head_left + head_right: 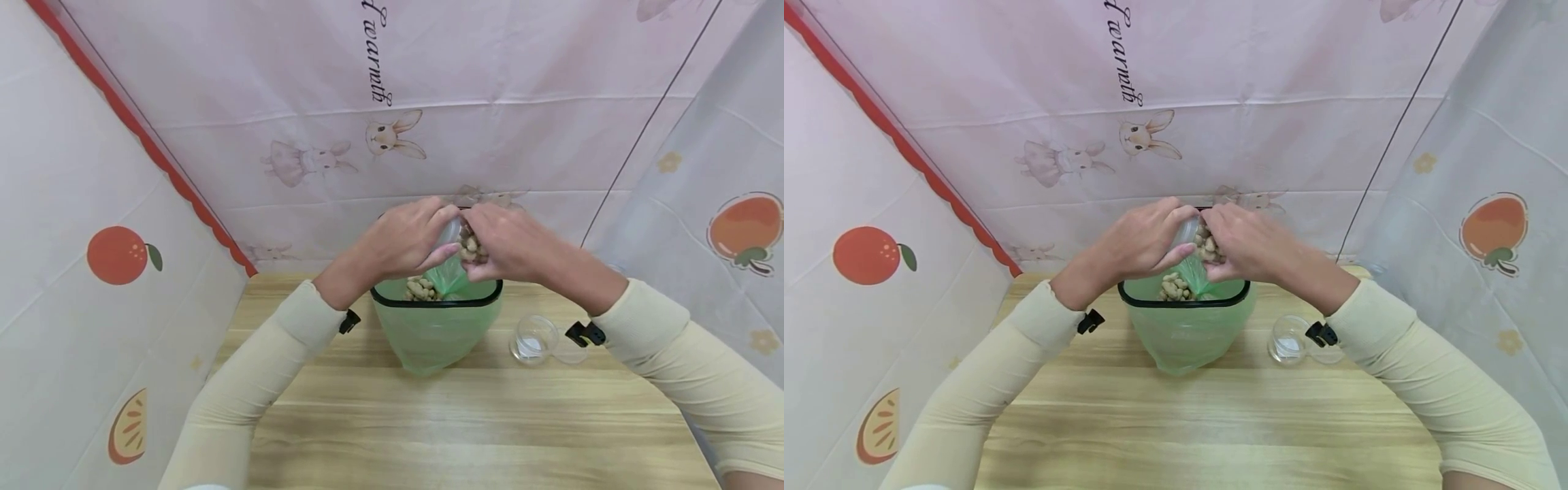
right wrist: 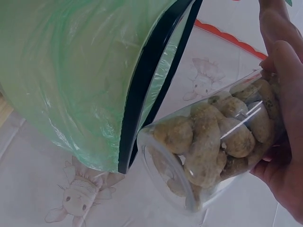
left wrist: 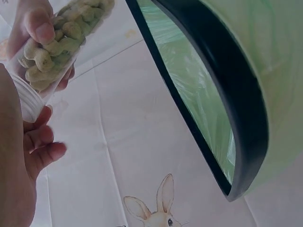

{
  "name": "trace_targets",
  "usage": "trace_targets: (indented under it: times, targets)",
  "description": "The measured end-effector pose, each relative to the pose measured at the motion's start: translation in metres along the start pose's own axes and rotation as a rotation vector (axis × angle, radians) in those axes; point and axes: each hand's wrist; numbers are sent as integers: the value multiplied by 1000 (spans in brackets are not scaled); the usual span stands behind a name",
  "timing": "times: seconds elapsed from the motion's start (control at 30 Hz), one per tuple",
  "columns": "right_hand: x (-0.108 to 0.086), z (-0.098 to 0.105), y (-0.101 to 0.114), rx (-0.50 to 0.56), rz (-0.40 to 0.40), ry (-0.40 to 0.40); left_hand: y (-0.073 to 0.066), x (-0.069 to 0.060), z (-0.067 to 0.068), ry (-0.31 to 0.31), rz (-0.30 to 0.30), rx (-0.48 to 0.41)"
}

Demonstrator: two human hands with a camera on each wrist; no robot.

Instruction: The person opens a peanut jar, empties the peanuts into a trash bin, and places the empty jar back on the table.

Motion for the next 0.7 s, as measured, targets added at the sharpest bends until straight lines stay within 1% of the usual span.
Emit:
trace_targets:
  times: [0.13, 0.2, 0.27, 0.4, 0.43, 0.5, 0.57, 0.7]
  targets:
    - [0, -2, 3, -40, 27, -18, -2, 1, -1, -55, -33, 96]
    - [0, -4, 4, -56, 49, -33, -3, 2, -1, -61, -23, 103]
    - [2, -4, 5, -82, 67, -49, -5, 2, 0, -55, 18, 62]
    - [5, -3, 6, -155, 104, -72, -8, 3, 0, -43, 132, -33]
    - [5, -3, 6, -174, 112, -74, -9, 3, 0, -42, 154, -45]
    - [6, -2, 6, -202, 123, -78, -10, 2, 0, -42, 182, -48]
    - [6, -2, 5, -210, 129, -76, -11, 2, 1, -30, 196, -51]
    - [5, -2, 2, -198, 124, -73, -10, 1, 3, 27, 215, -73]
Point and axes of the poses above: each hand's wrist, its own x-axis towards the middle knuckle, its own z-axis out of the back of the hand, y = z × x, and after that the axes turned 6 degrees about z, right-handed
